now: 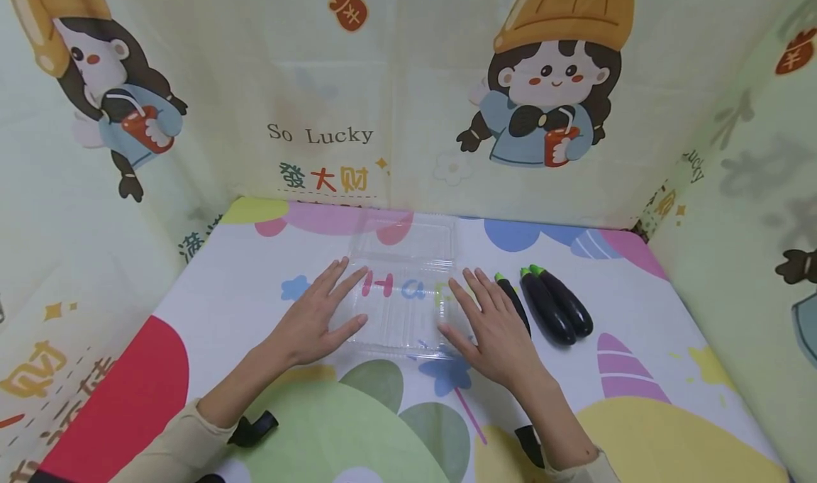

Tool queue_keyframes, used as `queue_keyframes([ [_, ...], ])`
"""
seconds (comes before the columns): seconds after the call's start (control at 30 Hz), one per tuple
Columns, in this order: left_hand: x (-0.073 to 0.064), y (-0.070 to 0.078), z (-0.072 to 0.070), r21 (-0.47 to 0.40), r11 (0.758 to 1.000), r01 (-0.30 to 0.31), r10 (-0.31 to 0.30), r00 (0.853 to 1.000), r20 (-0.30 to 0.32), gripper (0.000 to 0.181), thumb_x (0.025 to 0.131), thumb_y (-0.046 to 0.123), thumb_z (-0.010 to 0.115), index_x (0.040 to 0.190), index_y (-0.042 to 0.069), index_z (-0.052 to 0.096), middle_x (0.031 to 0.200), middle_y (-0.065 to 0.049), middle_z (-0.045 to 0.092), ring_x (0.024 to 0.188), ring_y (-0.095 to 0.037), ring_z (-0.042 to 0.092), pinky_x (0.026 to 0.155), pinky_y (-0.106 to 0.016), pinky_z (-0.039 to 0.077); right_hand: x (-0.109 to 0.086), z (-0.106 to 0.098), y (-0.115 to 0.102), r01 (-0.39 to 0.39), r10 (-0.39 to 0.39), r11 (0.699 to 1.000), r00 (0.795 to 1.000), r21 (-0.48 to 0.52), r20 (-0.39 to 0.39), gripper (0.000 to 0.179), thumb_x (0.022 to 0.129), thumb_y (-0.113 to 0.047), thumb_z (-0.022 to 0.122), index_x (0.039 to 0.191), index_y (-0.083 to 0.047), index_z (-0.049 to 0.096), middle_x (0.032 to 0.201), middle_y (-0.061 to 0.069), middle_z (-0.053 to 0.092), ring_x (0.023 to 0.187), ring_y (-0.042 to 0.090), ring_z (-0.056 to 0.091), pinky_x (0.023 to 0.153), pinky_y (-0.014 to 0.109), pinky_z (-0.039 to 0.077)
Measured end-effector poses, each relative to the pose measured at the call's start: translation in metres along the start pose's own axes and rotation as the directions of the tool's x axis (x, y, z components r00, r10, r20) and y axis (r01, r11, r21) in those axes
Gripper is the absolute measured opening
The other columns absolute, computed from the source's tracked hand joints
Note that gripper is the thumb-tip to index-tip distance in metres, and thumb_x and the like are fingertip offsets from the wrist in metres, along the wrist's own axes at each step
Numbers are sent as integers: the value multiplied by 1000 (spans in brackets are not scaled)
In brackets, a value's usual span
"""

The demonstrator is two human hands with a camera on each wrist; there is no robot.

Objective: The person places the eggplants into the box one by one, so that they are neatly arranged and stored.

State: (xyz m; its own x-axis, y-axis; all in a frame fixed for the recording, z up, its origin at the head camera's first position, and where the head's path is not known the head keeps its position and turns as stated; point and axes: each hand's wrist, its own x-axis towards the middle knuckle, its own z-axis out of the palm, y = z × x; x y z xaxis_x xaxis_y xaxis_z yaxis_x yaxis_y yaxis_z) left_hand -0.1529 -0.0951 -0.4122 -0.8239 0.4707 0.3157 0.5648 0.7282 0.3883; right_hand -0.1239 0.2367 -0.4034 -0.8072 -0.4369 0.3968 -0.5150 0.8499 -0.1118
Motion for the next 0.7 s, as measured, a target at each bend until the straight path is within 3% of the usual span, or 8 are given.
queue_keyframes([
  [0.33, 2, -7, 2, -43, 997, 59, -59, 998, 6, 74, 97, 50, 59, 162, 24, 33, 167, -15, 27, 155, -34, 24, 113, -63, 36, -6, 2, 10, -38, 38, 997, 999, 64, -9, 71, 94, -38, 70, 155, -12, 45, 159, 19, 40, 146, 41, 34, 113, 64, 33],
  [0.7, 2, -18, 5, -126, 988, 89, -88, 996, 17, 71, 99, 44, 61, 161, 22, 36, 166, -17, 29, 151, -37, 31, 109, -64, 41, -15, 0, 21, -90, 94, 980, 995, 176, -14, 64, 96, -30, 71, 153, -11, 48, 156, 18, 44, 143, 41, 38, 108, 67, 36],
])
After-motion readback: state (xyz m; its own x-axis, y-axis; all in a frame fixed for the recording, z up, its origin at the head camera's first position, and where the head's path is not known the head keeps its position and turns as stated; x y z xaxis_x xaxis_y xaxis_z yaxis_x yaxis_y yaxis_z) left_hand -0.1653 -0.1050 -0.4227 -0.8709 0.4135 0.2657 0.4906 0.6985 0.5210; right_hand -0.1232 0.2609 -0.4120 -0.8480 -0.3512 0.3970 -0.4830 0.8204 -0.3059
